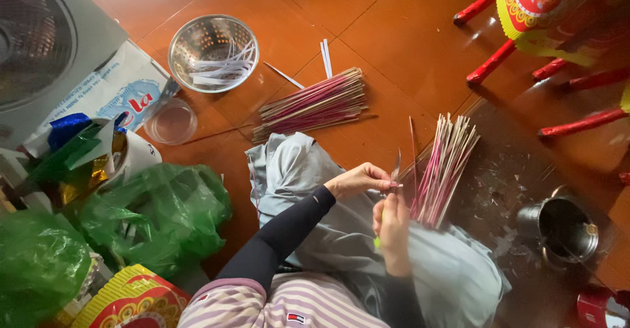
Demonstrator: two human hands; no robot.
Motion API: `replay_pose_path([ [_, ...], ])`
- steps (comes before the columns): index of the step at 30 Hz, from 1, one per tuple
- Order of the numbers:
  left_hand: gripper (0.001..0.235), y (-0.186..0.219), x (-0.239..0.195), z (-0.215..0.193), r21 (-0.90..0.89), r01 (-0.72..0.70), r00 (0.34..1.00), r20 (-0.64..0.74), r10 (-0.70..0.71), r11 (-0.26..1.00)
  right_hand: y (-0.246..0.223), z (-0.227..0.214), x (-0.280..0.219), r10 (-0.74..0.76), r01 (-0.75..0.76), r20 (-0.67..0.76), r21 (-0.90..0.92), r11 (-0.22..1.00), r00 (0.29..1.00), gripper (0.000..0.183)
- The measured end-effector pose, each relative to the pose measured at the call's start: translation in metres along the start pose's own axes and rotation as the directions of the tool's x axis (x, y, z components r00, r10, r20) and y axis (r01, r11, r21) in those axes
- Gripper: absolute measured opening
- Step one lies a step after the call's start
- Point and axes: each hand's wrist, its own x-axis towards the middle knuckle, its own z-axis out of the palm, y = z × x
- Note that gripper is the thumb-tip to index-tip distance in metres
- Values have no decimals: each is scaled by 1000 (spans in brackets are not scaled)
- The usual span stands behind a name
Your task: The person sits on the floor and uses a knife to sharpen the ends of thin, pink-colored sticks. They hold each stick in their left hand and scrape the knife along it to create a point, then place the sharpened stick into a pile on the floor.
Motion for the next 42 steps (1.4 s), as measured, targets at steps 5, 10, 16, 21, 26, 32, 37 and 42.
replay_pose_path([
  [5, 24, -3, 1, 0, 7, -5, 1000, 1, 5, 1000, -3, -2, 0, 11, -11, 12, -6, 1000, 1000, 42],
  [10, 24, -7, 2, 0, 15, -23, 1000, -18, 23, 1000, -5, -4, 3, 60, -62, 31, 60, 996, 998, 41],
  [16, 26, -3, -1, -2, 59, 21, 996, 90, -26, 998, -8, -9, -3, 84, -90, 79, 71, 993, 993, 44],
  [21, 26, -5, -3, 11, -6, 24, 1000, 5, -24, 1000, -2, -11, -2, 103, -103, 9, 69, 992, 995, 33],
  [26, 24, -10, 2, 12, -18, -11, 1000, -3, 11, 1000, -1, -13, -1, 94, -95, 18, 101, 990, 995, 29],
  [32, 25, -14, 4, 6, -41, -10, 1000, -22, 9, 999, -5, -8, 1, 94, -97, -45, -90, 991, 995, 33],
  [37, 26, -6, 2, 7, -35, -25, 1000, 4, 25, 999, -7, -8, 6, 127, -128, 15, 96, 987, 992, 28],
  [42, 31, 24, -2, 10, 120, 52, 997, 57, -60, 991, -10, -10, 5, 120, -120, 13, 42, 992, 993, 34],
])
